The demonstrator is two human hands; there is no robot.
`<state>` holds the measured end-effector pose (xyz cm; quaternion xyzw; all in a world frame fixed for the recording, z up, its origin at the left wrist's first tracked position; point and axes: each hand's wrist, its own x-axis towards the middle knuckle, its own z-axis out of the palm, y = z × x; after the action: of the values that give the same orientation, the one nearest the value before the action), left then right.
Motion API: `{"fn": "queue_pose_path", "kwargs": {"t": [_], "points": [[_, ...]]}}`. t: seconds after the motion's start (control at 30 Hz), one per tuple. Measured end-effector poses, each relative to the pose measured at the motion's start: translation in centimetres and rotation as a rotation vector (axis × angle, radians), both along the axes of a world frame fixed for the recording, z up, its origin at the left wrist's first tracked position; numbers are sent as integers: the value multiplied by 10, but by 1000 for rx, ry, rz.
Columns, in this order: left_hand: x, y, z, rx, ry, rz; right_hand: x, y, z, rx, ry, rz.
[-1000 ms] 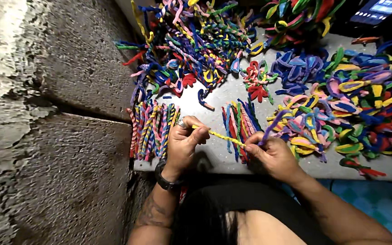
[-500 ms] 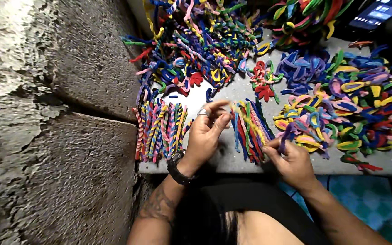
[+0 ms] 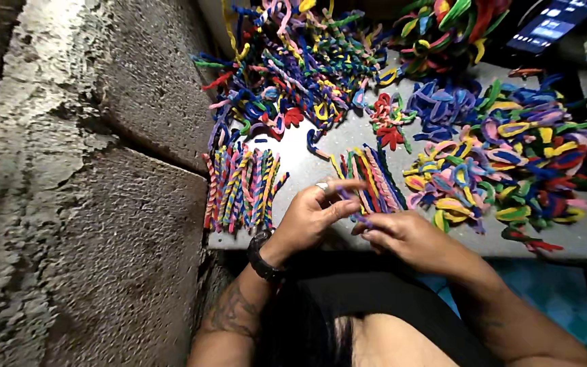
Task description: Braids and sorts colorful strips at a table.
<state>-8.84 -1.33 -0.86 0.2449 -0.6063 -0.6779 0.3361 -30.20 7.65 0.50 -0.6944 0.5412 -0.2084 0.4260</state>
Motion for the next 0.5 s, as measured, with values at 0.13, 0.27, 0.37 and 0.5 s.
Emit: {"fn": "queue_pose_path", "kwargs": {"t": [0.13,0.27,0.37,0.5], "points": [[4,2,-5,3,156,91,1,3,-11,-3,-40,-14],[12,3,-6,-28,59,196,-7,10,-20,-168,-84,-60],[13,7,-12,-267,-129,270,-14,11,-22,-246,-112,-45],[18,3,-17,-603,-234,314,-21,12,-25,-263,-127,64]]}}
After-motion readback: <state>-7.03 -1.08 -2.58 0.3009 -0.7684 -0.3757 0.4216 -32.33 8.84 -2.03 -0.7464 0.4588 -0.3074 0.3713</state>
